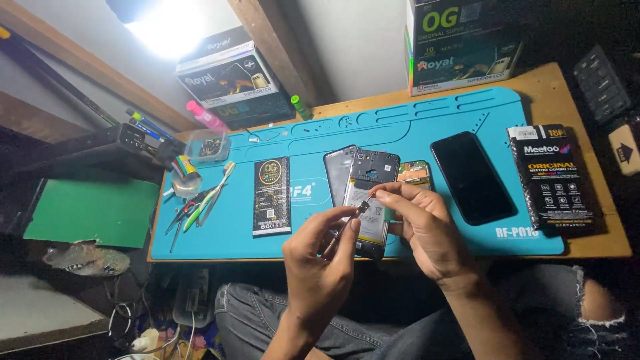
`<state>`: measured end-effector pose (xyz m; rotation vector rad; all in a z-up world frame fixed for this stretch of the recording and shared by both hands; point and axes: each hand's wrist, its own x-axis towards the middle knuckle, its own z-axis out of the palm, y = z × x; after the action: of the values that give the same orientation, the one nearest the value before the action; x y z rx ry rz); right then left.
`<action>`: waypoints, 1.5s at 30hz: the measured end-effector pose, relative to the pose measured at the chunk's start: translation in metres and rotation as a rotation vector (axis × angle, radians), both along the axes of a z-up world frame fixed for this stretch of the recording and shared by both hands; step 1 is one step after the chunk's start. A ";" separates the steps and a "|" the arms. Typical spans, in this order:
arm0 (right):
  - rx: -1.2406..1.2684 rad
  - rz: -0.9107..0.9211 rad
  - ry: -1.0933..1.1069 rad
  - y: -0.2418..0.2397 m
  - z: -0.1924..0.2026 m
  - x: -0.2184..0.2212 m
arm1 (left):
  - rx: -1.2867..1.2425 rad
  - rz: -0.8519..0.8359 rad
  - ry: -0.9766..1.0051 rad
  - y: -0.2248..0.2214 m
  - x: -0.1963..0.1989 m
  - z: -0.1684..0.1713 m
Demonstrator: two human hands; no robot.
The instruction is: Reassembling the internal components of a mobile phone, specifically connecting the motherboard and battery ribbon cables.
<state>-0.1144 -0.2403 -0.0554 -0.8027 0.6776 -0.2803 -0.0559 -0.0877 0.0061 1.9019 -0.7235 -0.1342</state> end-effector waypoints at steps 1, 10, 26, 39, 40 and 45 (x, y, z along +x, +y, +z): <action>-0.001 -0.001 0.000 0.000 -0.001 -0.001 | -0.001 -0.001 0.000 0.000 -0.001 -0.001; -0.042 0.003 -0.009 0.003 -0.003 -0.001 | -0.015 -0.017 -0.035 0.004 -0.003 0.000; -0.109 0.047 -0.002 0.008 -0.002 0.001 | -0.009 -0.017 -0.028 0.012 0.001 0.001; -0.325 0.019 -0.215 0.019 0.021 0.003 | -0.028 0.057 -0.028 0.009 0.001 0.006; -0.324 0.021 -0.216 0.021 0.021 0.003 | -0.028 0.058 -0.029 0.007 0.001 0.008; -0.461 0.063 -0.085 0.021 0.022 0.003 | -0.006 0.026 -0.111 0.004 0.008 0.016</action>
<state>-0.1117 -0.2190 -0.0331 -1.2421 0.5111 -0.4184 -0.0483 -0.0839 0.0224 1.9236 -0.7722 -0.0102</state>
